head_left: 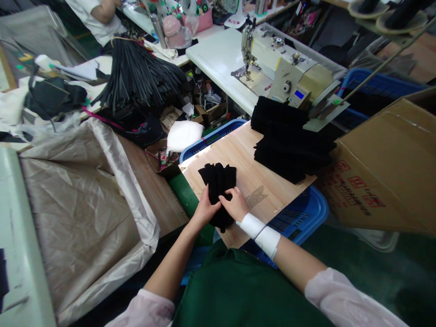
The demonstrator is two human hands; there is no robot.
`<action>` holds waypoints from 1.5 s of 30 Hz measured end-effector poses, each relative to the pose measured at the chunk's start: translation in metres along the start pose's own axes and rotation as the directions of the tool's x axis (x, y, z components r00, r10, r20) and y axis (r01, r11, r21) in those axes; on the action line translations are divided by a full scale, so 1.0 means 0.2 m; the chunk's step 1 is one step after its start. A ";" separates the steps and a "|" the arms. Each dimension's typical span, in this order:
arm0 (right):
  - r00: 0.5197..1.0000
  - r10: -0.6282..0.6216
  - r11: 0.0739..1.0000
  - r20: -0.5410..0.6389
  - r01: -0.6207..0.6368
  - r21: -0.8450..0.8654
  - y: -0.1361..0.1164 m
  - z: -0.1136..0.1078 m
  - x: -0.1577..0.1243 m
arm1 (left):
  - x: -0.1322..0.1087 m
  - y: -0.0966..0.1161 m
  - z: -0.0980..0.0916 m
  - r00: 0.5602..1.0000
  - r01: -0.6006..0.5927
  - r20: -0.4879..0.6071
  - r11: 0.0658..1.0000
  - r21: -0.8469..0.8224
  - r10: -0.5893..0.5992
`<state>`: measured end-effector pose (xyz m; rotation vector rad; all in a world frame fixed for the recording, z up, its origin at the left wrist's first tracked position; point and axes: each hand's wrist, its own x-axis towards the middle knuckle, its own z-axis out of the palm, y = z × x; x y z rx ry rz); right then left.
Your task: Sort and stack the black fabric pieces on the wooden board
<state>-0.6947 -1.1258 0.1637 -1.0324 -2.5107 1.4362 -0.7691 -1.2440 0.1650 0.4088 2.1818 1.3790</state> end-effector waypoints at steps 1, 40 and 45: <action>1.000 0.002 1.000 0.000 -0.002 -0.012 0.01 0.00 0.01 | 0.00 -0.01 0.00 1.000 0.001 -0.001 1.000 0.001 -0.001; 0.998 -0.046 0.998 -0.031 0.048 0.048 0.10 -0.01 0.01 | 0.00 -0.01 0.01 0.999 0.022 -0.038 0.999 0.035 -0.021; 0.991 -0.035 0.995 -0.128 0.046 0.087 0.16 -0.04 -0.01 | 0.01 0.01 -0.06 0.995 0.099 -0.014 0.993 -0.061 -0.100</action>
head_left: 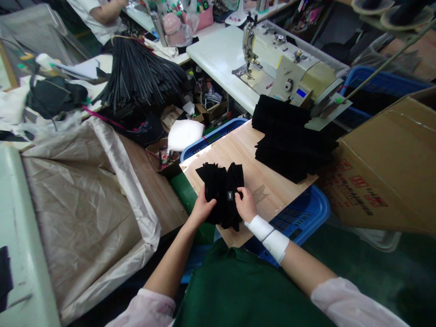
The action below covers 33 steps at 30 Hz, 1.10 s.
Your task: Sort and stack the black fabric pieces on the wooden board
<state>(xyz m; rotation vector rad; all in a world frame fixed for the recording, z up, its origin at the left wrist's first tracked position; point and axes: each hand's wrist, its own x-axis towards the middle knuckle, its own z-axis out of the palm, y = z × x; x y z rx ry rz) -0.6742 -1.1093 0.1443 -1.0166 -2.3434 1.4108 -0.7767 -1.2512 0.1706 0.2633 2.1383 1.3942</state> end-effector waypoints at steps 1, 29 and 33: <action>1.000 -0.016 1.000 -0.022 0.017 0.024 0.00 -0.01 0.00 | 0.00 0.00 -0.01 1.000 0.021 0.007 1.000 -0.020 -0.021; 0.991 0.037 0.988 0.128 -0.017 -0.153 -0.14 0.02 -0.01 | -0.03 0.02 -0.05 0.989 0.111 0.113 0.988 -0.111 -0.099; 0.985 0.066 0.989 0.162 -0.043 -0.142 -0.18 0.01 -0.02 | -0.02 0.03 -0.01 0.994 0.064 0.096 0.997 -0.031 -0.061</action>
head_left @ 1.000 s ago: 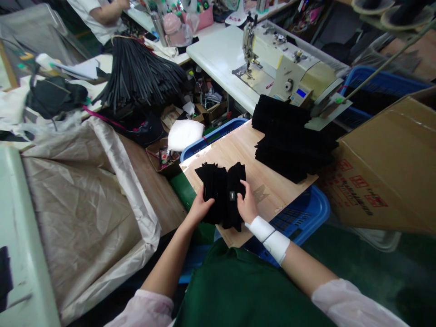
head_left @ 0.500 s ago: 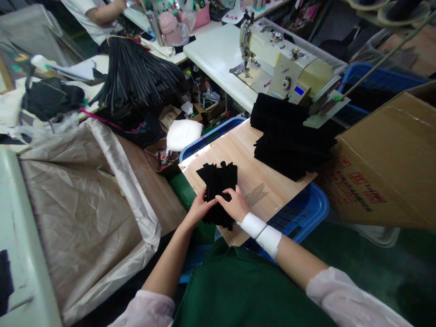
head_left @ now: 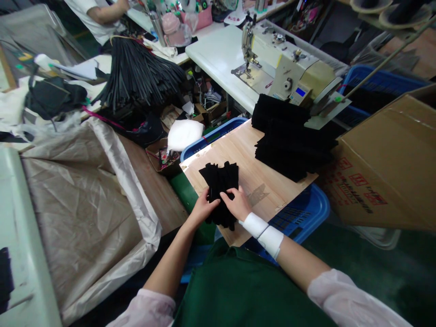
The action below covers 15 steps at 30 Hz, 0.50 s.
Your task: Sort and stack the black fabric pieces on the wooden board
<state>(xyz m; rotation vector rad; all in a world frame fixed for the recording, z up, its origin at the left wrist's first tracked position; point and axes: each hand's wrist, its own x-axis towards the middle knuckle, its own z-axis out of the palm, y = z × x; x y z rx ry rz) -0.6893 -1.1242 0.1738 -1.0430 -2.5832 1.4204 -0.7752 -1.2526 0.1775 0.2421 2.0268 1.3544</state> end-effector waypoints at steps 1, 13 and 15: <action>1.000 0.006 1.000 0.006 -0.006 0.003 -0.01 0.00 0.00 | 0.00 0.00 0.01 1.000 -0.011 -0.003 1.000 0.014 0.011; 0.984 -0.091 0.984 -0.153 0.112 0.136 0.10 0.02 0.01 | -0.02 -0.01 -0.02 0.999 0.050 -0.003 0.984 -0.169 -0.051; 0.983 -0.128 0.984 -0.133 0.143 0.104 0.12 0.01 0.01 | -0.02 -0.02 -0.02 0.997 0.071 -0.011 0.974 -0.214 -0.075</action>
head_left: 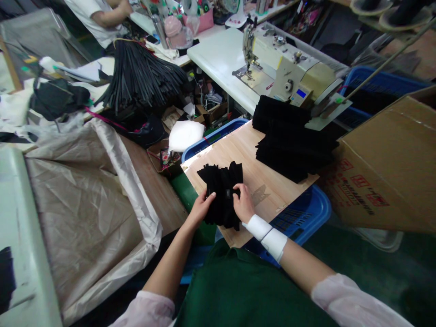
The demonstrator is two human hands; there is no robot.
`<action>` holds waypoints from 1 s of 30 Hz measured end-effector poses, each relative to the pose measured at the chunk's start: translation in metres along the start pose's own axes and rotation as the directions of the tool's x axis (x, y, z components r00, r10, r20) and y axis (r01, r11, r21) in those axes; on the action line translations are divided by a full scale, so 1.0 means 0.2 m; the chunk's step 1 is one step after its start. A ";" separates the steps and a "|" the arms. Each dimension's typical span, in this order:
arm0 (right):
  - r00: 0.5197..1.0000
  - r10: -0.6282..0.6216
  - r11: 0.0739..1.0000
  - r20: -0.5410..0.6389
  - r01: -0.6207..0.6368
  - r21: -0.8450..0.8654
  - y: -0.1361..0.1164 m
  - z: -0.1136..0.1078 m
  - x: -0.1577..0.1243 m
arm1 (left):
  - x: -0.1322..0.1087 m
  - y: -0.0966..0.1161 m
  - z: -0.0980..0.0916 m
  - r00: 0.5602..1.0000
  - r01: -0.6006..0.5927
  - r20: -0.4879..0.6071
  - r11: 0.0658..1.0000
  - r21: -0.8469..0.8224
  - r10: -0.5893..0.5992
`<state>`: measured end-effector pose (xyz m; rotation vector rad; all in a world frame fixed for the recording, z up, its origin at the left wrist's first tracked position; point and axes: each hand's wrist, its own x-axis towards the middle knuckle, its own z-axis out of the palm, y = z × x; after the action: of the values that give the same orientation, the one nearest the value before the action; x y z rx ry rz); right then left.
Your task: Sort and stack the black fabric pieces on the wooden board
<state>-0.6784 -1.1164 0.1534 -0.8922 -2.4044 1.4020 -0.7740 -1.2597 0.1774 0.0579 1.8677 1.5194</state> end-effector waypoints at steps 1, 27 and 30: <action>1.000 -0.008 1.000 0.028 0.009 -0.026 0.00 0.00 0.00 | 0.00 0.00 0.00 1.000 0.009 -0.005 1.000 -0.012 -0.009; 0.974 0.171 0.976 0.147 -0.147 -0.160 -0.19 -0.02 0.02 | 0.05 -0.04 0.04 0.991 -0.129 0.058 0.974 0.187 0.120; 0.978 0.151 0.976 0.145 -0.124 -0.178 -0.16 -0.01 0.03 | 0.06 -0.05 0.04 0.992 -0.121 0.050 0.974 0.189 0.113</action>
<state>-0.6951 -1.1230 0.1809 -1.0432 -2.6578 1.3805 -0.7746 -1.2510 0.1629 0.2899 2.0044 1.3997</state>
